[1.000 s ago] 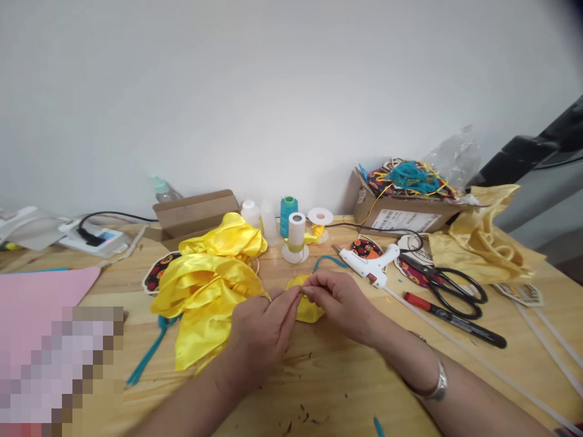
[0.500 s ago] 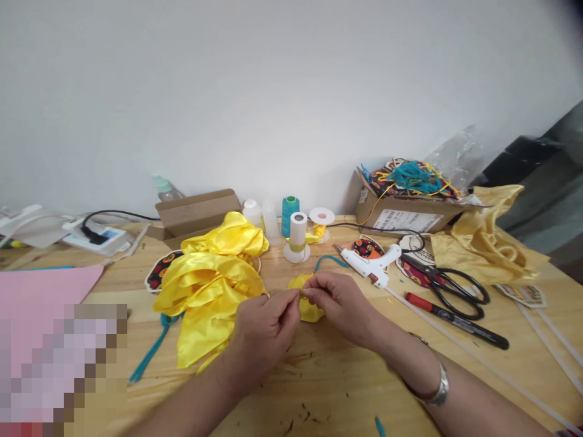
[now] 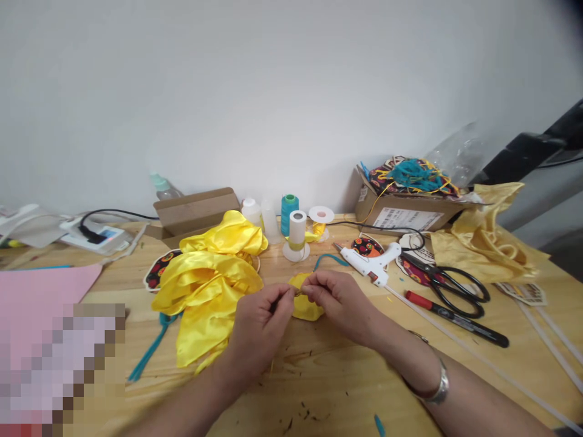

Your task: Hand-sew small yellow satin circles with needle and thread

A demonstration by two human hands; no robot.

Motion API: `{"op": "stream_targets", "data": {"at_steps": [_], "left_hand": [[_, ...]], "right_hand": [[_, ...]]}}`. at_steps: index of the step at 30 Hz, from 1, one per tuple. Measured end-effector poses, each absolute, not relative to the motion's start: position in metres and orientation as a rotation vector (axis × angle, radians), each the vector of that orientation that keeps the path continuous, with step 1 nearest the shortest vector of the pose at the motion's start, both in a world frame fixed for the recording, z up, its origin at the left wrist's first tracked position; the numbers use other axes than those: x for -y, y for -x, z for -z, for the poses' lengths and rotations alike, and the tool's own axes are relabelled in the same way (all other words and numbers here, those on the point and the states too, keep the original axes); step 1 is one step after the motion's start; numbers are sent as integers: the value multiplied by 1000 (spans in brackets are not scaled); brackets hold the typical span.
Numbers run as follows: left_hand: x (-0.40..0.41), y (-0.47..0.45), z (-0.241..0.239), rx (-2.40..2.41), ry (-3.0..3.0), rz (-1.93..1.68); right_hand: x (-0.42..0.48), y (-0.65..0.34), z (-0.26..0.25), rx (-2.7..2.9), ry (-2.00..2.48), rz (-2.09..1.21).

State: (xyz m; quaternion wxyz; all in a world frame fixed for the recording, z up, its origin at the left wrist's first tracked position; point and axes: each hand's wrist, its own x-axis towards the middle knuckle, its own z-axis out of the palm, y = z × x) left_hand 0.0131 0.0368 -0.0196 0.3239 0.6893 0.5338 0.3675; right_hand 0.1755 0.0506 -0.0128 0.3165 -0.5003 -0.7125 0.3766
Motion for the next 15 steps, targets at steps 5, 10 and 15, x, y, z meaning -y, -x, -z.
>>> {"op": "stream_targets", "data": {"at_steps": [5,10,15], "left_hand": [[-37,-13,20,-1405,-1806,-970],[-36,-13,19,-1410,-1802,-967],[-36,-13,19,-1423,-1792,-979]], "right_hand": [[-51,-175,13,1846,1285,-1019],[-53,-175,13,1818,1294,-1020],[-53,-175,17,1810,1290,-1010]]}}
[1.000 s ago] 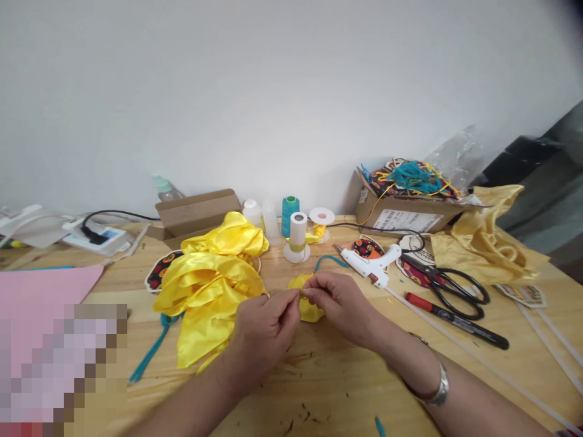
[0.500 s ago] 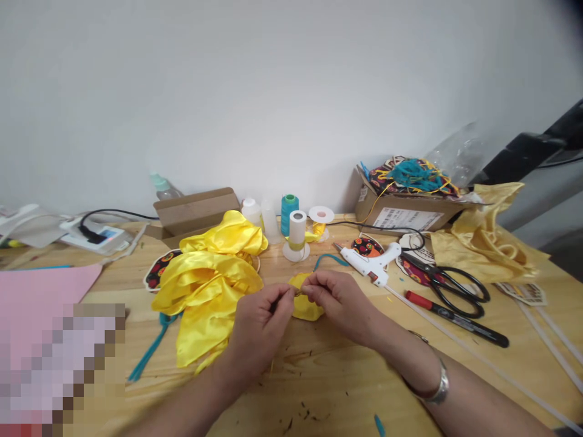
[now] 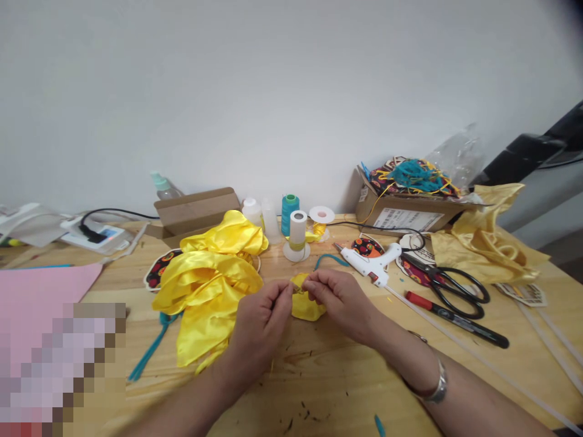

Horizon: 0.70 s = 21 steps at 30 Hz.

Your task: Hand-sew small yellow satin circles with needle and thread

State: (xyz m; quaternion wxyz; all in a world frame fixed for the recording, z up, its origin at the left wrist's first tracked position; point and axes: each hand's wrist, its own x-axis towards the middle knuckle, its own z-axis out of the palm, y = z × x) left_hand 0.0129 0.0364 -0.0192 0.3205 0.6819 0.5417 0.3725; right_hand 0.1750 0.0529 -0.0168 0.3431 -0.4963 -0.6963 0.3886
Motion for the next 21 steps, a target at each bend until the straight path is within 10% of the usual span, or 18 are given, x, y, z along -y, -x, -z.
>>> {"op": "stream_targets", "data": {"at_steps": [21], "left_hand": [[-36,-15,16,-1418,-1830,-978]], "right_hand": [[-55,-175,13,1375,1273,-1606]]}}
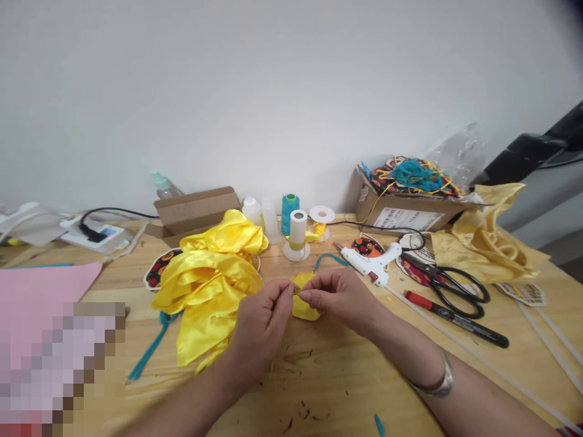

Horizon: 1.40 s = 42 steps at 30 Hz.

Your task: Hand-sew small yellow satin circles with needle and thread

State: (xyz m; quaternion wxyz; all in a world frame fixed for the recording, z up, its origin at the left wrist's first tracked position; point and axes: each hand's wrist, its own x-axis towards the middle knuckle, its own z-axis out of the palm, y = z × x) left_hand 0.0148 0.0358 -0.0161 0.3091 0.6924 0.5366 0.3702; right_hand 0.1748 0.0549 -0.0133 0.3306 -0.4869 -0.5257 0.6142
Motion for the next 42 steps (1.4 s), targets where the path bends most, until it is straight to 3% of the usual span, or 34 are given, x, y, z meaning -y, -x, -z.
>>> {"op": "stream_targets", "data": {"at_steps": [42], "left_hand": [[-33,-16,19,-1427,-1611,-928]], "right_hand": [[-56,-175,14,1434,1247,-1567]]}}
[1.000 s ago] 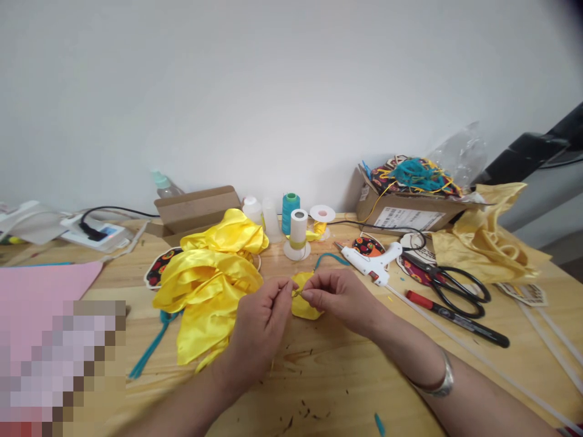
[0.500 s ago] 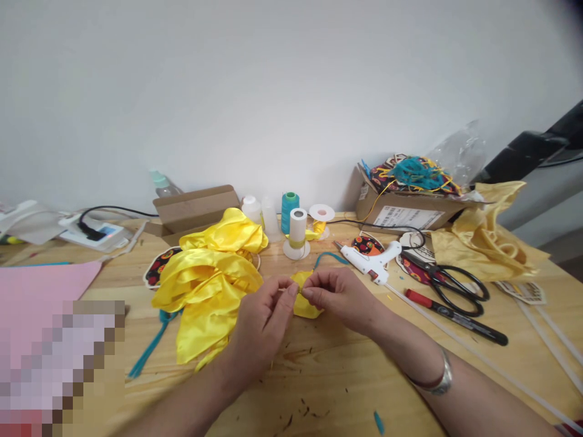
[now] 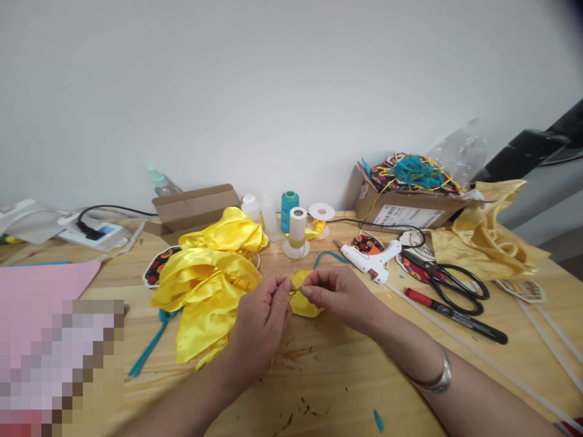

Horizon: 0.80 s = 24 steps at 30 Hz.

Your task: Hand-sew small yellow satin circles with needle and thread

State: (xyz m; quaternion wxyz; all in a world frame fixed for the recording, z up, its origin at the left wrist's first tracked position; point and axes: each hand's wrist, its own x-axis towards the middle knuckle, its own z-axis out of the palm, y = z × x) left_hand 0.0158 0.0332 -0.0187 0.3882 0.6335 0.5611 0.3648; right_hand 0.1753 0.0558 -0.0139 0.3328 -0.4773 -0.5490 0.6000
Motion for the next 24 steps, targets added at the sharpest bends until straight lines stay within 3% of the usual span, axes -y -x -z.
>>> {"op": "stream_targets", "data": {"at_steps": [24], "left_hand": [[-30,-17,19,-1291,-1506,-920]], "right_hand": [[-54,-172,21,1479,1225,-1521]]}}
